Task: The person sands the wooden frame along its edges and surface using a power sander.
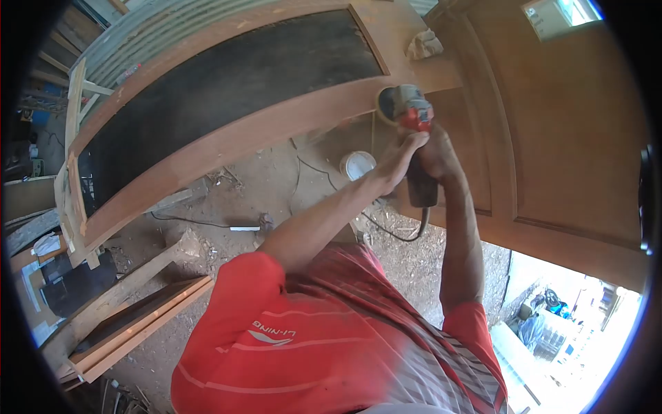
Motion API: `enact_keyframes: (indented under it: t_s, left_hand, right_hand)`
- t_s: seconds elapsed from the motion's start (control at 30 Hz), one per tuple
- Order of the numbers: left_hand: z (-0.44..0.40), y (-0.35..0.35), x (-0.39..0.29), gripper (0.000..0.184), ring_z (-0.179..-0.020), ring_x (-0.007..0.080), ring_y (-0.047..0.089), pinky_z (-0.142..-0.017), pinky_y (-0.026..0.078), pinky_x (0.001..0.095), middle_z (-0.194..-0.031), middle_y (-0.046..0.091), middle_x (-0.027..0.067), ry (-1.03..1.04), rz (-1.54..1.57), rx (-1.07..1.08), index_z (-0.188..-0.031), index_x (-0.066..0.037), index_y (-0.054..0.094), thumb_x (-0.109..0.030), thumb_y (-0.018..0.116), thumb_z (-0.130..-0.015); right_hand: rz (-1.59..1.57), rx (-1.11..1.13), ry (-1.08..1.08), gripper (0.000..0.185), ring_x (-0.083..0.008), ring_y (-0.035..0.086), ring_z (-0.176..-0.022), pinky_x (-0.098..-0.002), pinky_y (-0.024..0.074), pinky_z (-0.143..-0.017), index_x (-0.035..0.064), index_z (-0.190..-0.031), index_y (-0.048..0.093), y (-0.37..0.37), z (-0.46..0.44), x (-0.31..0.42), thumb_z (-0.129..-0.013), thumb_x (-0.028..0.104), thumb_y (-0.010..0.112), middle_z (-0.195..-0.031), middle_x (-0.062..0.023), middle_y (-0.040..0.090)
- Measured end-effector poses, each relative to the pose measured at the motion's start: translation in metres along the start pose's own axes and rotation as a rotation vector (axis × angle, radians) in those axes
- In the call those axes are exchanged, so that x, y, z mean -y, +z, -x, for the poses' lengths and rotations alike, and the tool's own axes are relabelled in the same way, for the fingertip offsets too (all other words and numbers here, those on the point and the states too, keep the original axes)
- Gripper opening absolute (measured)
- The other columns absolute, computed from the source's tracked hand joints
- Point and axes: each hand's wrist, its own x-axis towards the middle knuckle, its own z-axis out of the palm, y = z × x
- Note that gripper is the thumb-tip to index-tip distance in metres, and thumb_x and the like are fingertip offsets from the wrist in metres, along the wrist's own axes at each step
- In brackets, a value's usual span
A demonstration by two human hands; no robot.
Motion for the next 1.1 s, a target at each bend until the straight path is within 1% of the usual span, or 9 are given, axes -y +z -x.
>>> enact_keyframes:
  t_s: [0.13,0.33,0.37,0.47,0.5,0.7,0.87,0.97,1.1]
  left_hand:
    - [-0.041,0.038,-0.013,0.069,-0.130,0.0172,0.052,-0.101,0.046,0.0316,-0.139,0.055,0.0079,-0.234,-0.146,-0.035,-0.151,-0.014,0.045,-0.051,0.065,-0.096]
    - [-0.081,0.026,-0.018,0.076,-0.127,0.0219,0.057,-0.103,0.050,0.0373,-0.141,0.054,0.0122,0.018,-0.012,0.010,-0.151,-0.009,0.041,-0.055,0.064,-0.094]
    - [-0.071,0.023,-0.029,0.072,-0.127,0.0222,0.054,-0.105,0.047,0.0383,-0.136,0.056,0.0123,-0.032,0.021,-0.015,-0.152,-0.007,0.043,-0.046,0.063,-0.096]
    - [-0.048,0.009,-0.041,0.067,-0.126,0.0197,0.055,-0.103,0.048,0.0356,-0.134,0.057,0.0102,-0.012,0.089,-0.074,-0.148,-0.007,0.047,-0.046,0.064,-0.096]
    - [-0.049,0.003,-0.037,0.067,-0.118,0.0209,0.064,-0.097,0.054,0.0365,-0.130,0.062,0.0115,0.073,0.086,-0.008,-0.145,-0.006,0.046,-0.049,0.063,-0.097]
    - [-0.083,0.020,-0.034,0.068,-0.129,0.0221,0.053,-0.106,0.045,0.0415,-0.139,0.053,0.0152,0.123,-0.148,-0.144,-0.142,-0.002,0.049,-0.050,0.063,-0.095]
    - [-0.039,0.006,-0.053,0.078,-0.138,0.0233,0.045,-0.111,0.040,0.0420,-0.145,0.049,0.0145,0.018,-0.079,0.007,-0.149,-0.003,0.043,-0.054,0.064,-0.094]
    - [0.000,-0.008,-0.042,0.063,-0.129,0.0180,0.051,-0.108,0.041,0.0370,-0.140,0.053,0.0116,0.230,0.089,-0.075,-0.142,-0.004,0.049,-0.048,0.063,-0.099]
    - [0.069,-0.039,-0.048,0.043,-0.118,0.0136,0.053,-0.105,0.042,0.0319,-0.127,0.057,0.0046,0.305,0.098,-0.264,-0.135,-0.005,0.055,-0.033,0.061,-0.102]
  right_hand:
    - [0.033,-0.169,0.016,0.050,-0.0241,0.072,-0.096,-0.0407,0.0550,-0.082,-0.0038,-0.117,0.066,-0.043,-0.025,-0.041,-0.090,0.038,0.069,-0.099,-0.0191,0.074]
    - [0.058,-0.079,-0.017,0.052,-0.0292,0.074,-0.097,-0.0421,0.0550,-0.082,-0.0037,-0.118,0.067,-0.053,-0.067,-0.038,-0.092,0.042,0.066,-0.100,-0.0226,0.074]
    - [0.046,-0.046,-0.030,0.052,-0.0304,0.074,-0.097,-0.0426,0.0550,-0.082,-0.0036,-0.118,0.067,-0.047,-0.071,-0.027,-0.093,0.042,0.066,-0.101,-0.0233,0.074]
    - [0.041,-0.029,-0.125,0.057,-0.0325,0.073,-0.103,-0.0438,0.0540,-0.086,-0.0021,-0.124,0.064,-0.026,-0.072,-0.017,-0.094,0.045,0.065,-0.106,-0.0251,0.073]
    - [0.037,-0.038,-0.174,0.058,-0.0328,0.072,-0.105,-0.0438,0.0536,-0.087,-0.0017,-0.126,0.063,-0.024,-0.071,-0.017,-0.094,0.046,0.065,-0.108,-0.0256,0.073]
    - [-0.003,-0.050,-0.032,0.057,-0.0255,0.068,-0.107,-0.0411,0.0527,-0.090,0.0049,-0.130,0.064,-0.048,-0.106,-0.056,-0.097,0.051,0.061,-0.116,-0.0182,0.073]
    - [0.018,-0.045,0.010,0.052,-0.0273,0.069,-0.105,-0.0420,0.0538,-0.086,0.0008,-0.126,0.066,-0.016,-0.071,-0.020,-0.097,0.044,0.062,-0.116,-0.0199,0.073]
    - [0.066,0.064,-0.125,0.053,-0.0321,0.071,-0.109,-0.0435,0.0542,-0.087,-0.0031,-0.126,0.063,0.019,-0.048,0.007,-0.095,0.040,0.064,-0.116,-0.0239,0.073]
    - [0.114,0.139,-0.241,0.053,-0.0384,0.071,-0.113,-0.0454,0.0544,-0.092,0.0010,-0.129,0.063,0.079,-0.031,0.024,-0.091,0.037,0.070,-0.118,-0.0272,0.071]
